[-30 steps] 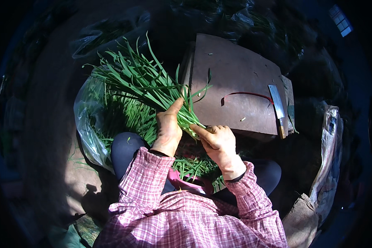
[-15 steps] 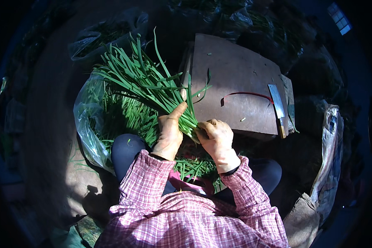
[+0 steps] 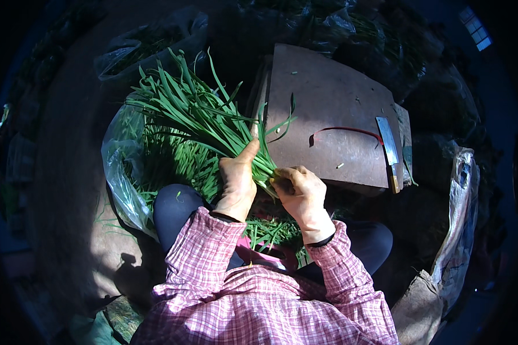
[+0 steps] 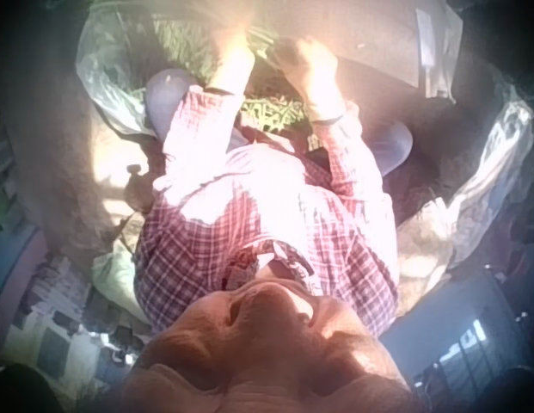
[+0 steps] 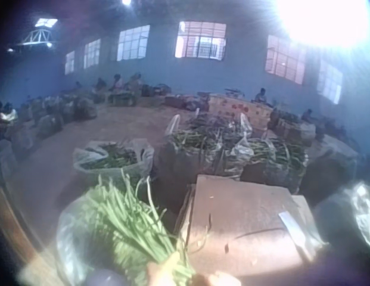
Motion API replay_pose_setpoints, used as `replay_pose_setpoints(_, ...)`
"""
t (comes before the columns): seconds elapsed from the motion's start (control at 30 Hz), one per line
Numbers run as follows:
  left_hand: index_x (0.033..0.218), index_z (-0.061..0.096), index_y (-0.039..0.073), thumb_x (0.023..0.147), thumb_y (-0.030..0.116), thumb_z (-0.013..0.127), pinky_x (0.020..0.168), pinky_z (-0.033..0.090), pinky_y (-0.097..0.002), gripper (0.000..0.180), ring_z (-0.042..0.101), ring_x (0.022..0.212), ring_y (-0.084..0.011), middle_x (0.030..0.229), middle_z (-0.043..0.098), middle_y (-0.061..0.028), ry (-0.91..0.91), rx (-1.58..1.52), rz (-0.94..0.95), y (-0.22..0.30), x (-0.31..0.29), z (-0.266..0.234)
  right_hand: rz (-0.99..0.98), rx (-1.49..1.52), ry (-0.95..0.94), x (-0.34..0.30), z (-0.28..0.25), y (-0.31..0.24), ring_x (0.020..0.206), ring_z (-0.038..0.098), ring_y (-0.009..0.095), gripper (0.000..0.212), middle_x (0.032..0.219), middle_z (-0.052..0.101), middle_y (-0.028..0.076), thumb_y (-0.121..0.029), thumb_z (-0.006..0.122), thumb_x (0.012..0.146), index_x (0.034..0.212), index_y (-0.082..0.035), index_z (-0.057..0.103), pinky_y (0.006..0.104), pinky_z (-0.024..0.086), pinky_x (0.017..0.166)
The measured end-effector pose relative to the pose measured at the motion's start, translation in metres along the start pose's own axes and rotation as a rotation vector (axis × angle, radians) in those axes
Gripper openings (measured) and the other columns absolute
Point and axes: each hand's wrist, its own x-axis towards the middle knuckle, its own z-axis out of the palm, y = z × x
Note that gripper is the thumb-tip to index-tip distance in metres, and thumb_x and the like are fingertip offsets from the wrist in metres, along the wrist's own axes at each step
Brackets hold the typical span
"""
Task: The person sorts chives by hand, bundles them together, secures the bundle with a red tie, and trims the root ends using a cleaver on a cardboard surface.
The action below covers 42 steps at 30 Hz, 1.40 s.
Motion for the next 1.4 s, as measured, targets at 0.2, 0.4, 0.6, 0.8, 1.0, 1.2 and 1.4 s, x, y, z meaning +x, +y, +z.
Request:
replay_pose_setpoints(0.2,0.105,0.065,-0.004,0.082,0.002,0.077,0.076,0.057,-0.0372,0.026,0.067,0.083,-0.0201,0.104,0.068,-0.0102,-0.051,-0.062,0.032,-0.009,0.004,-0.004,-0.115,-0.297,-0.098,0.003,0.011,0.006,0.068,0.065,0.027,0.016,0.077,0.066,0.005,-0.019,0.078,0.071,0.082,-0.013,0.069,0.0382,0.051,0.061)
replay_pose_setpoints(0.4,0.102,0.065,-0.005,0.083,0.000,0.075,0.073,0.058,-0.0373,0.022,0.068,0.080,-0.0205,0.098,0.068,-0.0105,-0.021,-0.051,0.029,-0.011,0.006,-0.006,-0.067,-0.338,-0.120,0.003,0.011,0.010,0.064,0.066,0.027,0.015,0.071,0.064,0.007,-0.019,0.074,0.071,0.074,-0.012,0.062,0.0382,0.052,0.059)
replay_pose_setpoints(0.6,0.106,0.066,-0.004,0.084,0.003,0.076,0.076,0.058,-0.0378,0.025,0.068,0.082,-0.0215,0.102,0.070,-0.0100,-0.059,-0.110,-0.025,0.009,0.014,-0.012,0.112,-0.536,-0.463,-0.043,-0.035,0.055,0.073,0.069,0.029,0.012,0.077,0.068,0.008,-0.013,0.072,0.075,0.087,-0.014,0.071,0.0396,0.056,0.066)
replay_pose_setpoints(0.8,0.105,0.065,-0.004,0.084,0.006,0.077,0.075,0.059,-0.0387,0.026,0.068,0.081,-0.0209,0.100,0.068,-0.0100,-0.084,-0.084,-0.047,0.014,-0.008,0.003,-0.117,-0.067,-0.336,0.006,-0.040,-0.018,0.071,0.066,0.030,0.020,0.078,0.065,0.009,-0.019,0.077,0.077,0.097,-0.015,0.073,0.0406,0.053,0.064)
replay_pose_setpoints(1.0,0.108,0.064,-0.005,0.090,0.005,0.071,0.077,0.061,-0.0407,0.022,0.069,0.084,-0.0239,0.100,0.068,-0.0117,-0.109,-0.169,-0.038,0.014,0.006,-0.003,-0.111,-0.394,-0.652,-0.036,-0.035,0.038,0.071,0.068,0.031,0.016,0.076,0.066,0.010,-0.024,0.071,0.081,0.075,-0.010,0.066,0.0413,0.055,0.064)
replay_pose_setpoints(1.2,0.114,0.062,0.000,0.088,0.005,0.072,0.080,0.060,-0.0399,0.028,0.069,0.089,-0.0223,0.106,0.067,-0.0087,-0.098,-0.170,-0.001,0.008,0.004,-0.006,0.134,0.053,-0.146,-0.026,-0.034,-0.012,0.072,0.067,0.028,0.032,0.078,0.067,0.008,-0.024,0.080,0.076,0.105,-0.014,0.070,0.0368,0.053,0.064)
replay_pose_setpoints(1.4,0.112,0.062,-0.002,0.088,0.006,0.072,0.080,0.060,-0.0387,0.027,0.069,0.088,-0.0211,0.105,0.068,-0.0091,-0.093,-0.096,-0.025,0.007,-0.006,0.005,-0.019,-0.055,-0.302,-0.002,-0.018,-0.005,0.075,0.067,0.029,0.016,0.080,0.066,0.009,-0.021,0.076,0.078,0.092,-0.014,0.071,0.0390,0.053,0.068)
